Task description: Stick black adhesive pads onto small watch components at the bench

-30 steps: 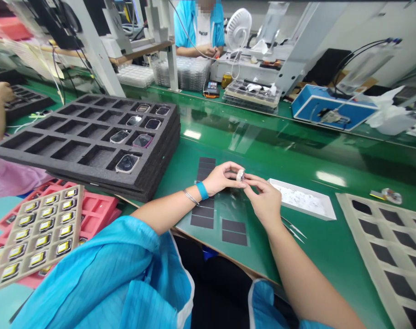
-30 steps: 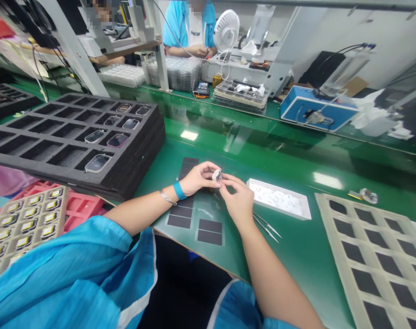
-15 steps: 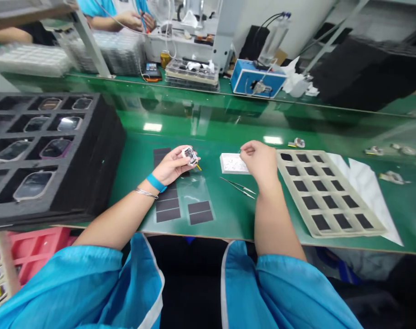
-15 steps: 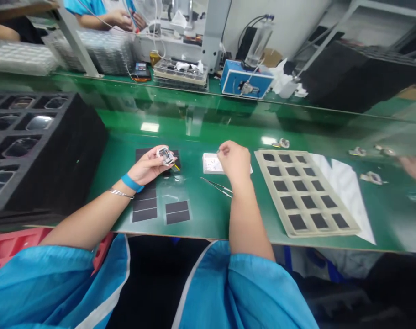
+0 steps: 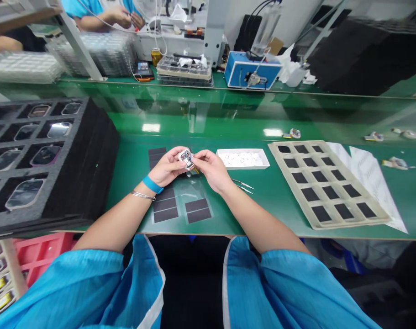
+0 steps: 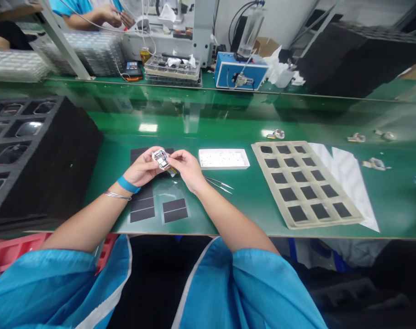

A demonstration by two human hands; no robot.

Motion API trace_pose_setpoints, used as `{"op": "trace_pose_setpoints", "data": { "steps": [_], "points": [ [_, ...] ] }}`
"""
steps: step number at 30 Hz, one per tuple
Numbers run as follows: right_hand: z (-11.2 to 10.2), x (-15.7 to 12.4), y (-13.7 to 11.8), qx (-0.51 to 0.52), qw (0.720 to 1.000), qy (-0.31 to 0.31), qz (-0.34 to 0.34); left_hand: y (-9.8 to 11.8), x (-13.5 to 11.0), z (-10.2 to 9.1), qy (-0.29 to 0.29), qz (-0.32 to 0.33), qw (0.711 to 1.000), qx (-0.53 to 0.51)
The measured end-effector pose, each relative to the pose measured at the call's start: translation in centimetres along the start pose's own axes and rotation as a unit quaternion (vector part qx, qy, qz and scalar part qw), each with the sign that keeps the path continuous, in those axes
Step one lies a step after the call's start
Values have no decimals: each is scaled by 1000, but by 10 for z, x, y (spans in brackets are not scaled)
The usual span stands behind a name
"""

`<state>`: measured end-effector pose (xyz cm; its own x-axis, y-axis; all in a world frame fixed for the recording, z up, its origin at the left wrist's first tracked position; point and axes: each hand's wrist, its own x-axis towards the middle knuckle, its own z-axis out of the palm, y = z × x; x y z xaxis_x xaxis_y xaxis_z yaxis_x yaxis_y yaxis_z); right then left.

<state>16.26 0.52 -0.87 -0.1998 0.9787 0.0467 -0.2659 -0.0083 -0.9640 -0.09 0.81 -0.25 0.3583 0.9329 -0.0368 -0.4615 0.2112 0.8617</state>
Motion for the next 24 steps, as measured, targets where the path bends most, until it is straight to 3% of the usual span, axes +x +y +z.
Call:
{"op": "trace_pose_setpoints", "data": {
  "steps": [7,13,15,18,20,24],
  "points": [
    [-1,3,-2,74,995,16,68,-1,1,0,15,-1,1000,13],
    [-14,2,-19,86,962,-150,214,7,0,1,2,22,1000,11],
    [-21,3,-23,31,959,-161,232,10,0,-1,10,27,1000,7],
    [-28,6,-29,-32,974,-114,195,12,1,-5,15,24,1000,6],
    [-30,6,-33,-22,985,-97,142,13,1,-5,14,8,1000,10],
    [-32,3,-40,28,984,-146,98,12,0,-3,0,-47,999,17]
  ]
}}
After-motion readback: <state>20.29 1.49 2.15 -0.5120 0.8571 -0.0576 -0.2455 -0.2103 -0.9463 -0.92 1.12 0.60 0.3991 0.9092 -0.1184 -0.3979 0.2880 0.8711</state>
